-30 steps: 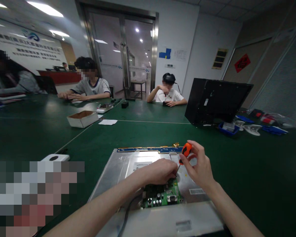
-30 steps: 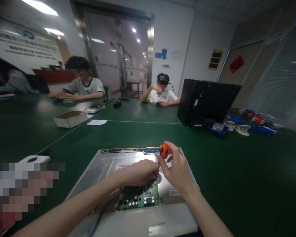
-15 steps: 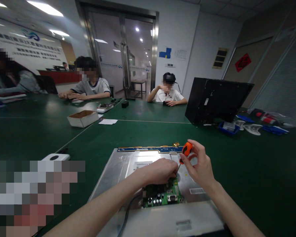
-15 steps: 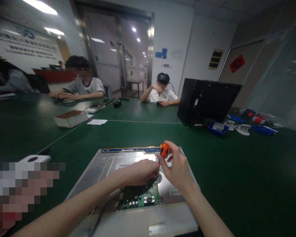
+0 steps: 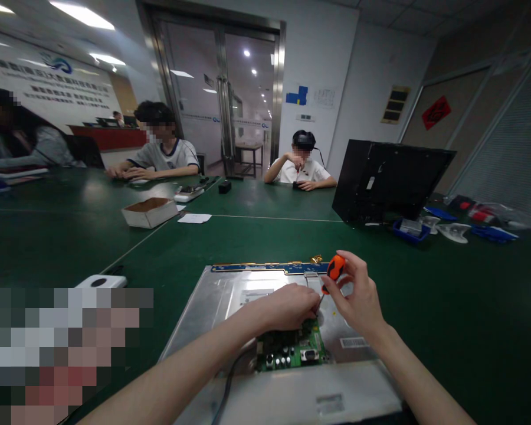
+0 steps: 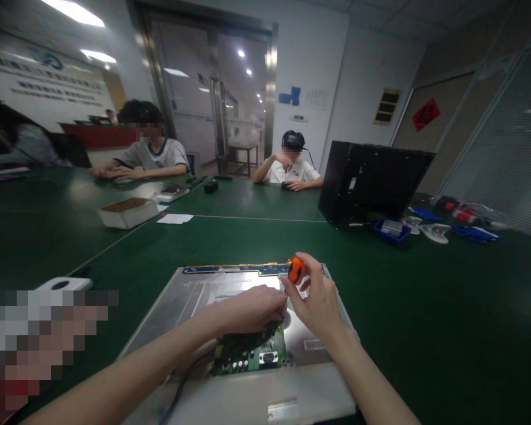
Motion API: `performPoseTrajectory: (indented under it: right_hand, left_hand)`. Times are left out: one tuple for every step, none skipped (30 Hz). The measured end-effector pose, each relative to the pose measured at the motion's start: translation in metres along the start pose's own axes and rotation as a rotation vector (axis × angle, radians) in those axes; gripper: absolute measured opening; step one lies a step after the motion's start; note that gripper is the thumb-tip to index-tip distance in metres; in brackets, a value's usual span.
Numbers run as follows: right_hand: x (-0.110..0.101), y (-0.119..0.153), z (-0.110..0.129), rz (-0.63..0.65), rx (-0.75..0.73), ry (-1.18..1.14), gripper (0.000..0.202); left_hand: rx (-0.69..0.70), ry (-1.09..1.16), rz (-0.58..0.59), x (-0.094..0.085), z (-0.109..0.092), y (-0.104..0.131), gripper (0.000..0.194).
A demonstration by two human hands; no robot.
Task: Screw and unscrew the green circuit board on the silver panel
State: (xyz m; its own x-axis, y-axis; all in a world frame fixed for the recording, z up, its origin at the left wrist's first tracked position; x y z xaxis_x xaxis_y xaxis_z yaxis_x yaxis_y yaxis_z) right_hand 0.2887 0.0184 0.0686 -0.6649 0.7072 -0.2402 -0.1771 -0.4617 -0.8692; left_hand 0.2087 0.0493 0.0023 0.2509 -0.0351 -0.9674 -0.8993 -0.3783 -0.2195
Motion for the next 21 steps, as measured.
performPoseTrajectory:
  right_hand:
    - [0.0003,0.0002,-0.0002,0.003,0.001,-0.006,0.039]
    - [0.0005,0.0004,-0.0003,0.003,0.002,-0.009,0.039]
    - [0.0005,0.0005,-0.0006,0.001,0.003,-0.008,0.039]
    - [0.0005,0.0005,-0.0009,-0.001,0.004,-0.007,0.04]
    - [0.0005,0.0006,-0.0011,-0.003,0.005,-0.008,0.04]
    - [0.0005,0.0007,-0.0011,-0.005,0.005,-0.011,0.039]
    - [0.0008,0.0008,-0.001,-0.003,0.005,-0.017,0.039]
    - [0.0009,0.0009,-0.0009,-0.002,0.005,-0.02,0.039]
    - [0.001,0.0009,-0.0009,-0.001,0.006,-0.018,0.039]
    - [0.0009,0.0009,-0.0008,-0.001,0.007,-0.011,0.039]
    - [0.0008,0.0008,-0.0008,-0.001,0.008,-0.001,0.039]
    - [0.0009,0.0008,-0.0004,0.004,0.008,0.006,0.039]
    - [0.0012,0.0008,0.0004,0.01,0.005,0.007,0.038]
    - [0.0017,0.0009,0.0015,0.02,0.001,0.002,0.038]
    - [0.0023,0.0008,0.0028,0.029,-0.003,-0.007,0.037]
    - [0.0026,0.0007,0.0042,0.036,-0.008,-0.017,0.037]
    - [0.0027,0.0005,0.0054,0.039,-0.011,-0.025,0.036]
    - [0.0026,0.0002,0.0063,0.04,-0.013,-0.032,0.036]
    - [0.0024,-0.0001,0.007,0.039,-0.016,-0.036,0.036]
    - [0.0024,-0.0003,0.0077,0.039,-0.02,-0.04,0.036]
    - [0.0023,-0.0004,0.0083,0.039,-0.026,-0.043,0.036]
  left_hand:
    - [0.0,0.008,-0.001,-0.0005,0.0,0.0001,0.013]
    - [-0.003,0.016,-0.005,-0.0011,0.0004,0.0003,0.013]
    - [-0.006,0.024,-0.01,-0.0018,0.0008,0.0004,0.012]
    - [-0.01,0.031,-0.015,-0.0023,0.0012,0.0006,0.012]
    - [-0.012,0.035,-0.02,-0.0025,0.0016,0.0007,0.012]
    - [-0.014,0.039,-0.023,-0.0025,0.002,0.0008,0.012]
    - [-0.015,0.043,-0.026,-0.0023,0.0023,0.0009,0.012]
    - [-0.016,0.047,-0.027,-0.0018,0.0026,0.0009,0.012]
    - [-0.015,0.051,-0.031,-0.0013,0.0029,0.0008,0.012]
    - [-0.014,0.055,-0.036,-0.001,0.003,0.0007,0.012]
    - [-0.014,0.058,-0.041,-0.0006,0.0032,0.0006,0.013]
    - [-0.014,0.059,-0.045,-0.0003,0.0034,0.0005,0.013]
    - [-0.015,0.059,-0.047,0.0002,0.0037,0.0005,0.013]
    - [-0.017,0.059,-0.048,0.0005,0.004,0.0005,0.013]
    - [-0.02,0.058,-0.047,0.0009,0.0043,0.0005,0.013]
    - [-0.023,0.056,-0.045,0.0013,0.0046,0.0006,0.013]
    - [-0.024,0.053,-0.043,0.0017,0.0047,0.0006,0.013]
    - [-0.024,0.05,-0.04,0.0021,0.0049,0.0007,0.012]
    - [-0.022,0.047,-0.038,0.0024,0.0048,0.0007,0.012]
    - [-0.018,0.045,-0.037,0.0027,0.0046,0.0007,0.012]
    - [-0.013,0.044,-0.037,0.0028,0.0044,0.0007,0.011]
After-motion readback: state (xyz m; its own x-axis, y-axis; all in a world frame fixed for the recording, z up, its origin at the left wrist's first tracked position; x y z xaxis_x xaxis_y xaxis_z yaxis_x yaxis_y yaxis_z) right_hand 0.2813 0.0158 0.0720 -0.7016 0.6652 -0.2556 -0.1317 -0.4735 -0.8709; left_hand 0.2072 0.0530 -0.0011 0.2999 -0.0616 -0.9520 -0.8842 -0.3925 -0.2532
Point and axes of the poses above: each hand's wrist, its own y-axis away from the middle knuckle, its own x-axis out of the palm, z = x × y, the point moved 9 cm from there along -y, towards the middle knuckle, and after that the axes turned 15 degrees about -z, right-handed, at the moved point
